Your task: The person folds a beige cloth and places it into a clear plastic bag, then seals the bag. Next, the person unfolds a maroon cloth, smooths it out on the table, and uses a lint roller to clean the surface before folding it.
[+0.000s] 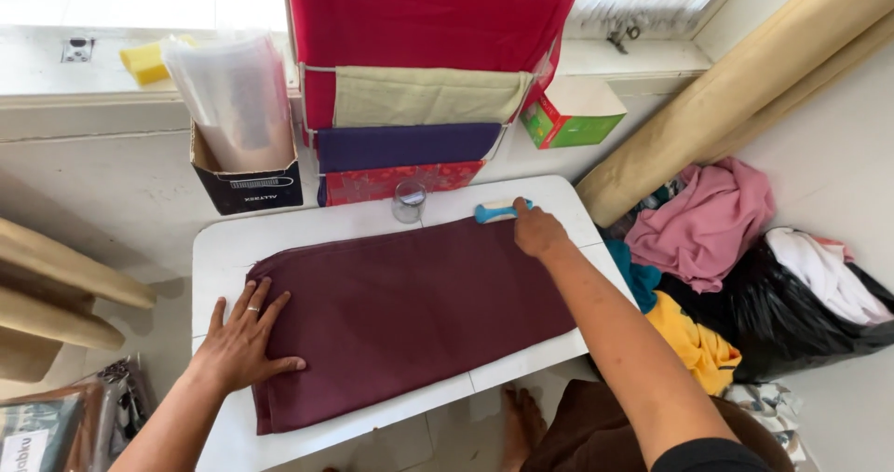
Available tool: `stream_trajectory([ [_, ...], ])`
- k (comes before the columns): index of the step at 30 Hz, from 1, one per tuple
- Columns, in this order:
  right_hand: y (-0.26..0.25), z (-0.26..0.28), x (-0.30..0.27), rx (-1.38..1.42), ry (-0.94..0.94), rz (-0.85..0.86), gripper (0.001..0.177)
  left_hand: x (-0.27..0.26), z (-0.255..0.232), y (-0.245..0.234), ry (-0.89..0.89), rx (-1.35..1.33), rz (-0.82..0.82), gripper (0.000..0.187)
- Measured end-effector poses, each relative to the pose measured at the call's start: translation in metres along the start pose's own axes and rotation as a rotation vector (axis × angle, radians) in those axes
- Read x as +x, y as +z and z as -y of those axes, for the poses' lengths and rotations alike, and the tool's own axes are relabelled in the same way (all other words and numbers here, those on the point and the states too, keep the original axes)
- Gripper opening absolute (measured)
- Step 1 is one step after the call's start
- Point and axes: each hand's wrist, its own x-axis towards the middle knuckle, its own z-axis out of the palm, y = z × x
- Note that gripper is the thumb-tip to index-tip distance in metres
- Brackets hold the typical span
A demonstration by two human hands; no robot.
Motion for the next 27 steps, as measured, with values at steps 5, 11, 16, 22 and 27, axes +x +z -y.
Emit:
stream_trajectory([
  [5,-0.031,0.009,-0.060,-0.130,-0.039,0.068,0.039,-0.012,0.001,-0.024,-0.036,0.016,0.095,0.125],
  [11,-0.065,-0.021,-0.186,-0.220,-0.027,0.356,0.047,-0.020,-0.001,-0.032,-0.028,-0.047,0.087,0.123],
  [16,-0.081,-0.058,-0.225,-0.305,-0.146,0.486,0.048,-0.036,-0.012,-0.044,-0.004,0.029,0.012,0.118],
  [22,-0.100,-0.062,-0.208,-0.509,-0.539,0.139,0.029,-0.070,-0.031,-0.050,0.190,-0.001,-0.024,0.112],
  [27,-0.078,-0.019,-0.186,-0.177,-0.573,0.294,0.029,-0.087,-0.028,-0.043,0.314,0.015,0.029,0.089],
])
